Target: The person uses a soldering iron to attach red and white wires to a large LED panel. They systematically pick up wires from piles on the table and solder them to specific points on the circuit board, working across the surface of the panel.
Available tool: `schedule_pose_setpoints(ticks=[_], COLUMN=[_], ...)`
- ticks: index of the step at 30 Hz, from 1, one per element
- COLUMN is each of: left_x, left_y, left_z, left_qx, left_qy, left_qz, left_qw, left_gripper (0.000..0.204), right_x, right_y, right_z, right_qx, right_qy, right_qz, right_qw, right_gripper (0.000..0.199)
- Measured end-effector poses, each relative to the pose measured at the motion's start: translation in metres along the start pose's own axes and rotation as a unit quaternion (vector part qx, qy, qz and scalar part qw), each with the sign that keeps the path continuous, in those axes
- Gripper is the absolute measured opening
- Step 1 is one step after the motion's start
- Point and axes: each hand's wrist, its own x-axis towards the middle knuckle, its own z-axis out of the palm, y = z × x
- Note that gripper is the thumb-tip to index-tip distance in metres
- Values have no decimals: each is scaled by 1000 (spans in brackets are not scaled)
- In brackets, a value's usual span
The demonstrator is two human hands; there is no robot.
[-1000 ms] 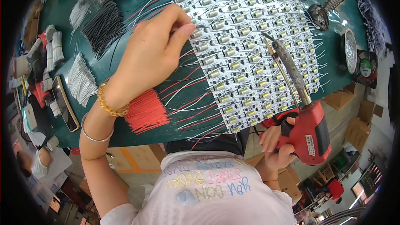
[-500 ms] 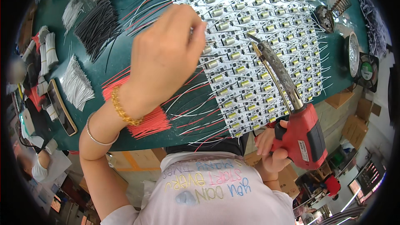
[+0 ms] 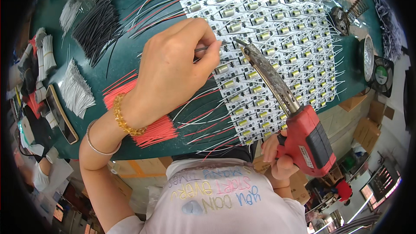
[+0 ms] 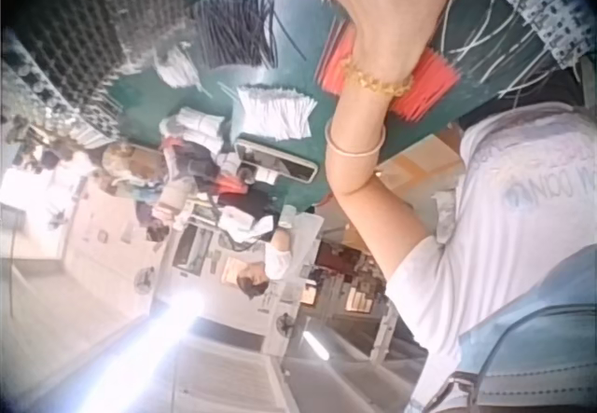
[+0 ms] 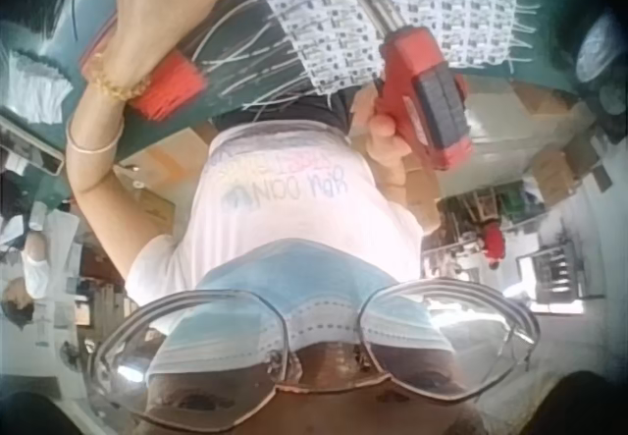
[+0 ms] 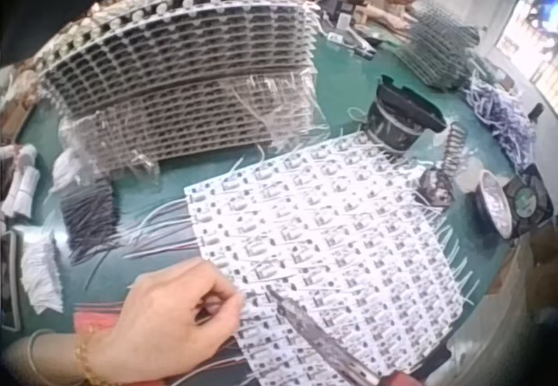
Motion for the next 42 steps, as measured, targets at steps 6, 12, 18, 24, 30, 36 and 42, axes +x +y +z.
schedule_pose_setpoints(ticks=[6, 12, 18, 24, 30, 36, 42], left_x=[1, 1, 1, 2, 16, 28, 41], left_y=[0, 0, 1, 0, 3, 1, 3], left_z=[0, -2, -1, -4, -28, -6, 9], left_qx=[11, 18, 10, 17, 29, 19, -38], left_qy=[-5, -16, -16, 25, 42, -45, -20], left_qz=[-1, -4, -6, 37, 97, 48, 83], left_qw=[1000, 1000, 1000, 999, 994, 998, 996], left_gripper=[12, 14, 14, 7, 4, 5, 7], right_x=[-1, -5, -7, 10, 20, 29, 32], right_y=[1, 3, -2, -10, -23, -27, -23], right_z=[-6, -11, -10, 1, -11, -16, -13], right_qx=[-42, -91, -55, -4, -124, -130, -142], right_qy=[-19, -28, -10, -14, 50, 55, 41], right_qz=[6, 3, -7, -92, -165, -188, -195], right_qw=[999, 995, 998, 996, 977, 972, 970], right_gripper=[85, 84, 84, 85, 82, 79, 76])
